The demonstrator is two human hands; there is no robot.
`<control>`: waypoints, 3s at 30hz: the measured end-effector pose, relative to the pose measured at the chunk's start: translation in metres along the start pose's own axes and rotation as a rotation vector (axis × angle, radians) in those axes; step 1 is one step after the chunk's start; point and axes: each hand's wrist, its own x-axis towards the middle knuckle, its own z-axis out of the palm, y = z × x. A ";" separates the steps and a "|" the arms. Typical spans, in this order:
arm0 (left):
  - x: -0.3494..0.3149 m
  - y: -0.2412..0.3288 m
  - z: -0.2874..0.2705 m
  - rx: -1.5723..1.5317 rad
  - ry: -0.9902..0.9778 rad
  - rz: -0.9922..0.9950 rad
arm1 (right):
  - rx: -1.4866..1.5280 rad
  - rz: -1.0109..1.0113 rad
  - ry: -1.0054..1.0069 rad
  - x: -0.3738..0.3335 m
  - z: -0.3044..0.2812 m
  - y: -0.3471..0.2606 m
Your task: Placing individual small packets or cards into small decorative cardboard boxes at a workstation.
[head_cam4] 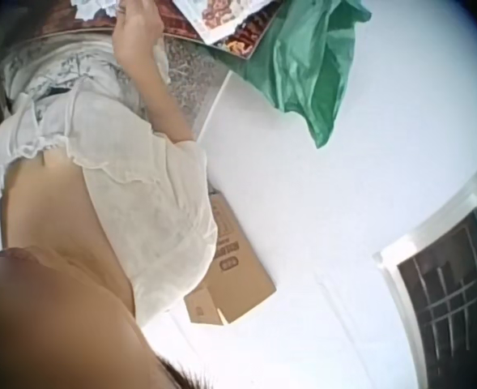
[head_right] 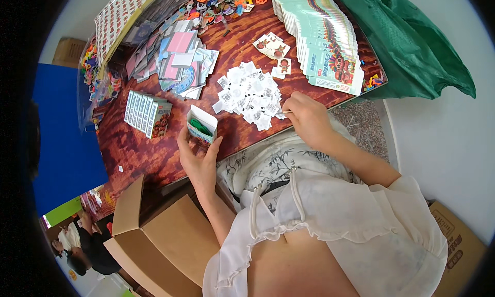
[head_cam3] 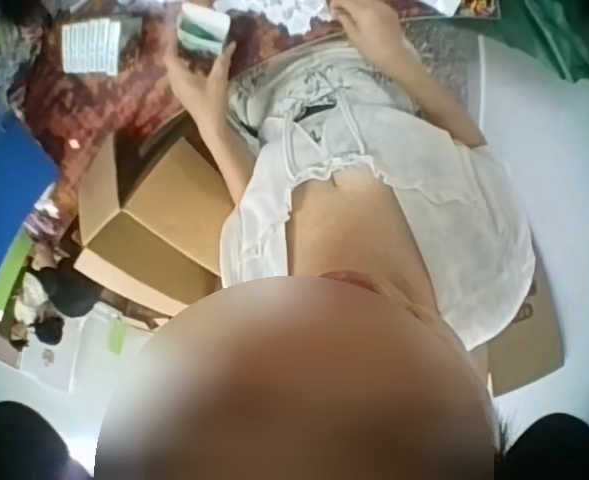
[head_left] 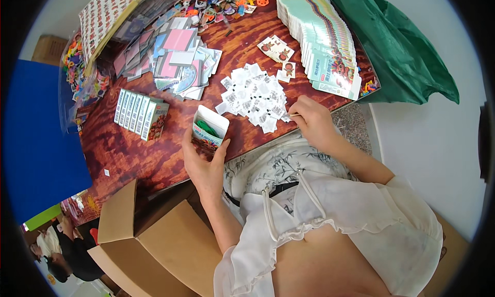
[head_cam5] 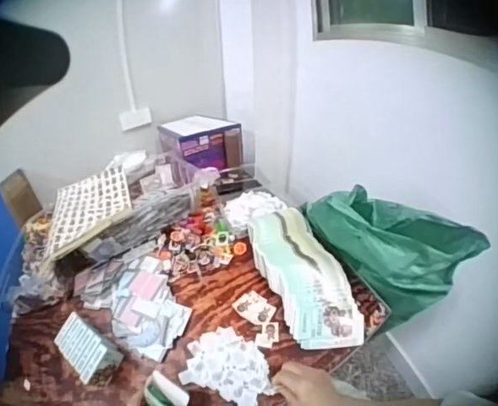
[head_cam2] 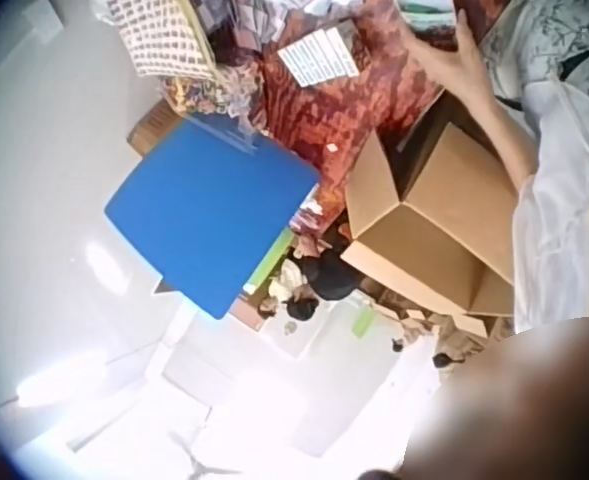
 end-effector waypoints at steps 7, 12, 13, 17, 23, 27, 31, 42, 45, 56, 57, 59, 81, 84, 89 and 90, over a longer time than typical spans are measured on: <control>-0.001 -0.007 -0.003 0.048 -0.002 0.088 | 0.399 0.223 -0.063 0.005 -0.017 0.009; -0.006 -0.009 0.006 0.114 -0.046 0.175 | 0.617 0.367 -0.127 0.026 -0.028 0.004; -0.008 -0.003 0.010 0.057 -0.092 0.100 | 0.656 0.346 -0.129 0.031 -0.028 0.002; -0.010 0.000 0.019 0.117 -0.142 0.166 | 0.772 0.265 -0.166 0.054 -0.034 -0.036; -0.012 0.003 0.025 0.095 -0.127 0.095 | 0.526 -0.098 -0.235 0.071 -0.001 -0.080; -0.014 0.010 0.025 0.257 -0.060 0.240 | 0.013 -0.251 -0.196 0.065 0.008 -0.093; -0.014 0.004 0.025 0.349 -0.005 0.281 | 0.020 -0.291 -0.295 0.073 0.014 -0.088; -0.013 0.001 0.033 0.311 0.090 0.275 | -0.137 -0.377 -0.208 0.074 0.017 -0.098; -0.013 -0.001 0.033 0.316 0.119 0.267 | -0.023 -0.412 -0.238 0.080 0.014 -0.098; -0.008 -0.011 0.031 -0.052 0.033 0.095 | 0.062 -0.501 -0.117 0.077 0.014 -0.098; -0.007 -0.004 0.030 -0.188 -0.002 0.014 | 0.144 -0.487 -0.112 0.078 0.014 -0.097; -0.007 -0.002 0.028 -0.322 -0.035 -0.069 | 0.147 -0.359 -0.221 0.072 -0.003 -0.110; -0.020 0.010 0.024 -0.441 -0.110 0.105 | 0.764 0.000 -0.143 0.066 0.000 -0.073; -0.018 0.004 0.025 -0.461 -0.148 0.089 | 1.048 0.126 -0.209 0.065 0.013 -0.058; -0.015 0.005 0.020 -0.531 -0.196 0.033 | 0.900 0.017 -0.259 0.062 0.012 -0.052; -0.016 0.006 0.021 -0.534 -0.207 0.026 | 0.824 -0.036 -0.264 0.063 0.011 -0.050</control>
